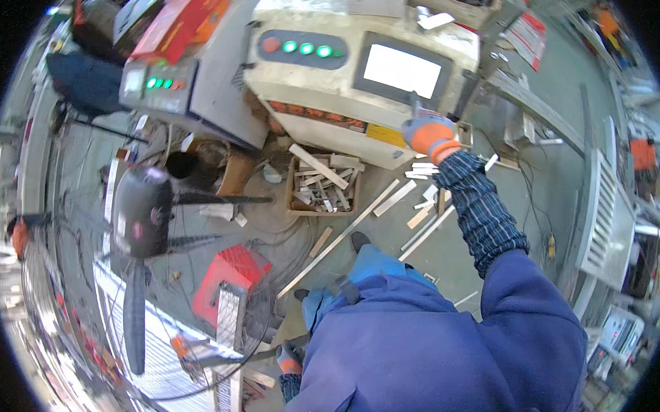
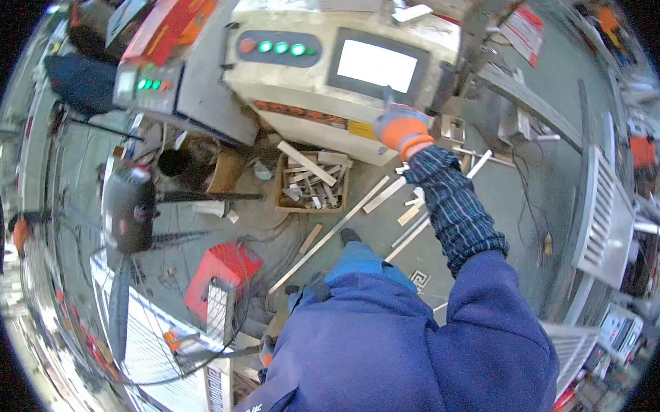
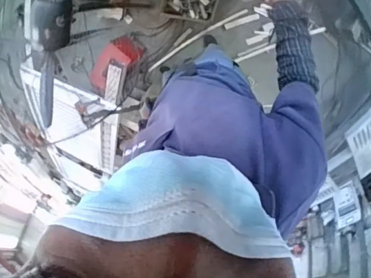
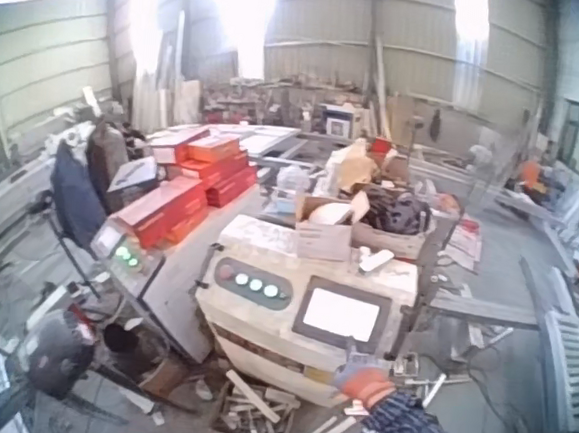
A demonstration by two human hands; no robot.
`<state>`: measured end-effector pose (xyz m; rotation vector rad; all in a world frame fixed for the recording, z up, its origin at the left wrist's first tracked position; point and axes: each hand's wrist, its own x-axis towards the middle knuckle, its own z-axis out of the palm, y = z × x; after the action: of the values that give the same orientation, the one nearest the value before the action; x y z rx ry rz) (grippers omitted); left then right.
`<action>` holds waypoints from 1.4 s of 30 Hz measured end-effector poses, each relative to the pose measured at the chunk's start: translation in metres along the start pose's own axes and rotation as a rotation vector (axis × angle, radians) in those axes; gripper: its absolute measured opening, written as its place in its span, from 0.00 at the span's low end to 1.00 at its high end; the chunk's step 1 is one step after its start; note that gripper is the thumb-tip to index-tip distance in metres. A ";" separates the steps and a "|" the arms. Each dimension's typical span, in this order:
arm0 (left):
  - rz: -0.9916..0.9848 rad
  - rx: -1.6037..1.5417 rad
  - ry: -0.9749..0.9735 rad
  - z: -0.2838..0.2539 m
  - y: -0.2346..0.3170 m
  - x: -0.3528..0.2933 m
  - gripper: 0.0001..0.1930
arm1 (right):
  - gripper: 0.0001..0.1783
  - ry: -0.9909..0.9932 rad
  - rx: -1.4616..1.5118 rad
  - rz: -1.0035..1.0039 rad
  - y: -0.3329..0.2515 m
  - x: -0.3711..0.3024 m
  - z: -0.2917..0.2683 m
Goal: The person welds decorative metal panels using a handheld welding torch. They position the torch along seams and edges, creating bright sparks as they join components. The person adjusts the panel orientation and continues welding different sections.
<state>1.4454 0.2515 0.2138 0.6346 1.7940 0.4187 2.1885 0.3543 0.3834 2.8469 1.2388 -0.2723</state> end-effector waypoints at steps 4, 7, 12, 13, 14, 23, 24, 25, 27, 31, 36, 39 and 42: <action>0.036 -0.221 0.052 -0.010 -0.014 0.010 0.11 | 0.14 -0.009 -0.214 -0.385 0.005 -0.018 0.020; 0.197 0.215 0.084 -0.033 -0.022 0.014 0.17 | 0.24 -0.051 0.347 -0.192 -0.021 -0.066 0.061; 0.021 0.217 0.487 -0.079 -0.097 0.050 0.24 | 0.19 -0.378 0.371 -0.570 -0.039 -0.116 0.191; 0.021 0.042 0.474 -0.062 -0.076 0.068 0.24 | 0.20 -0.483 0.395 -0.480 -0.021 -0.102 0.214; 0.026 -0.024 0.549 -0.069 -0.060 0.084 0.26 | 0.20 -0.595 0.448 -0.396 -0.015 -0.091 0.245; -0.219 -0.166 0.812 -0.238 -0.034 0.173 0.41 | 0.24 -0.816 0.147 -0.573 -0.140 -0.210 0.195; -0.164 -0.220 0.854 -0.279 -0.051 0.185 0.49 | 0.23 -0.922 0.261 -0.503 -0.173 -0.235 0.188; -0.158 -0.201 0.897 -0.296 -0.038 0.208 0.52 | 0.20 -0.961 0.448 -0.377 -0.170 -0.239 0.204; -0.232 -0.175 0.791 -0.292 0.018 0.240 0.59 | 0.20 -0.783 0.374 -0.211 -0.189 -0.268 0.173; -0.440 0.023 0.855 -0.333 0.039 0.282 0.63 | 0.18 -0.821 0.357 -0.293 -0.201 -0.314 0.182; -0.419 0.119 0.732 -0.356 0.019 0.304 0.43 | 0.20 -0.870 0.359 -0.109 -0.247 -0.384 0.159; -0.247 -0.003 0.714 -0.372 0.009 0.316 0.35 | 0.20 -0.852 0.312 -0.088 -0.261 -0.399 0.162; -0.112 -0.217 0.797 -0.382 -0.023 0.317 0.29 | 0.18 -0.799 0.316 -0.260 -0.244 -0.386 0.188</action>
<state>1.0057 0.4388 0.0762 0.2080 2.4683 0.8590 1.7247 0.2249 0.2753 2.3076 1.4157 -1.5373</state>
